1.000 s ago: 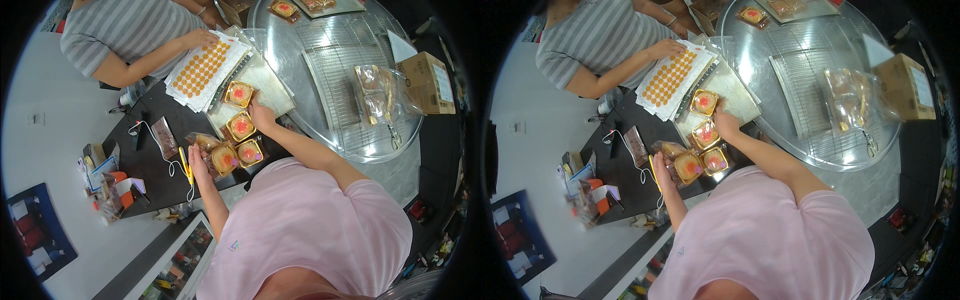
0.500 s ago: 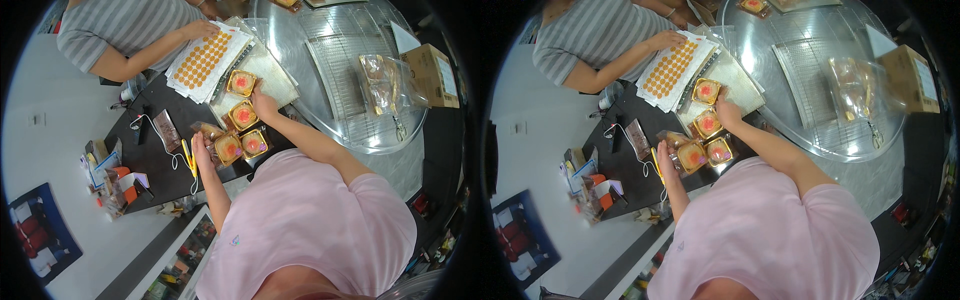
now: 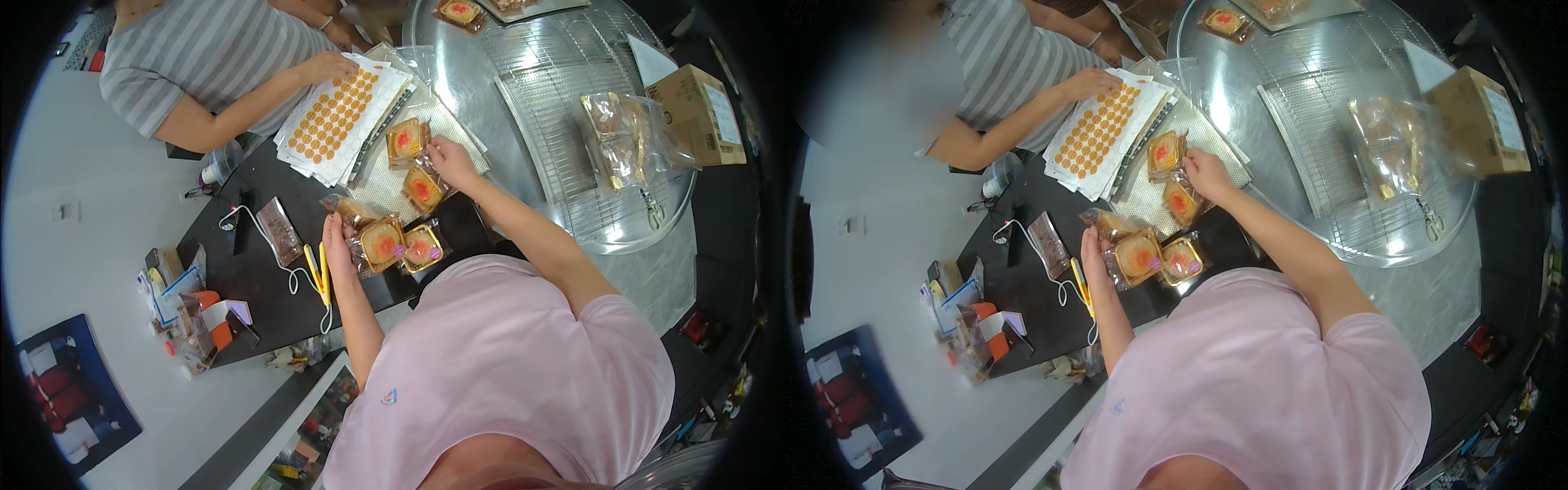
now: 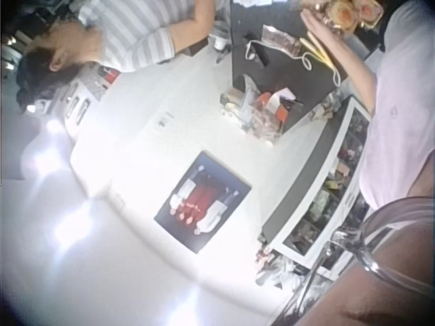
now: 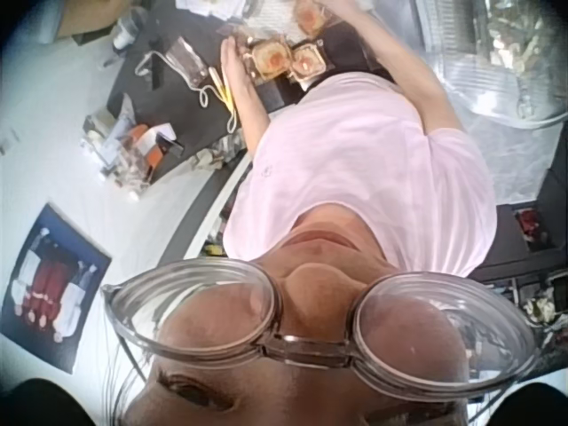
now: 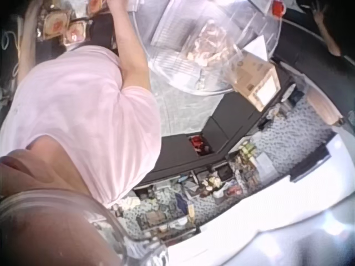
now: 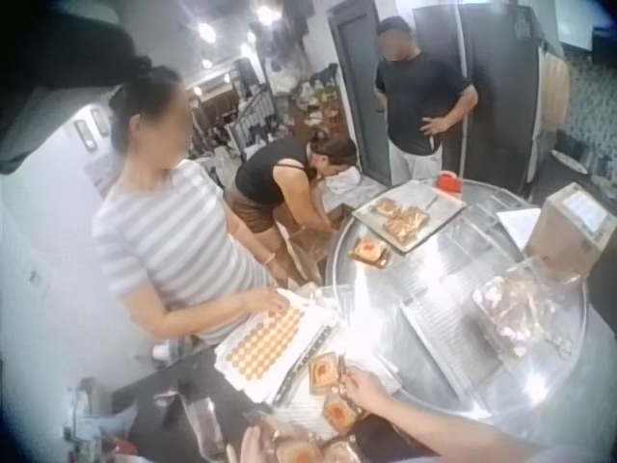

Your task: The person uses a yellow handheld heat sealer to seal small plastic bags containing square cakes. They repeatedly pick up a bag, seal it, and place it on a metal tray. Another person is visible in the background applying stickers to similar items.

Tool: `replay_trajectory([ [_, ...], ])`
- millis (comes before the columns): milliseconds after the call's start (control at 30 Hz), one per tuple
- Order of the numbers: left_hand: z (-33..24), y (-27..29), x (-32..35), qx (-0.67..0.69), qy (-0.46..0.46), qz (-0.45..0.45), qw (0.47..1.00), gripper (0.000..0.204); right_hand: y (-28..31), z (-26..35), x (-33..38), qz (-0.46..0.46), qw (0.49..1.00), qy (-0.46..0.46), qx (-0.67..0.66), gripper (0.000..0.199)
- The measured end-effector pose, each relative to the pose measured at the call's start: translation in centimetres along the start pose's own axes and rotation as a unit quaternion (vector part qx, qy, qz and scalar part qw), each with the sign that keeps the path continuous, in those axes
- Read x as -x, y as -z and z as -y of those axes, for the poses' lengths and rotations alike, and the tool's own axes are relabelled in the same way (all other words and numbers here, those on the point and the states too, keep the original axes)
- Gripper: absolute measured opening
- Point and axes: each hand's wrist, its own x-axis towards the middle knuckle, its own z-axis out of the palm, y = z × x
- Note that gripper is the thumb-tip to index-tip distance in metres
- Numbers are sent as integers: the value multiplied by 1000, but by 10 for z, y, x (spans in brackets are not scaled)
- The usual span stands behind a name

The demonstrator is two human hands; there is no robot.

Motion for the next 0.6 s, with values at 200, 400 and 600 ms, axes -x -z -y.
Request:
replay_trajectory([
  [200, -4, -29, 1, 37, -4, 34, 999, 22, 62, 2, -45, 18, 1000, 1, -1, 18],
  [400, -32, -124, -22, -36, 31, 134, 990, 15, 136, -10, -105, -54, 997, 18, -58, 19],
  [600, -13, -272, -113, -53, -23, 297, 953, 21, 212, -13, -136, -117, 993, -3, 24, 17],
])
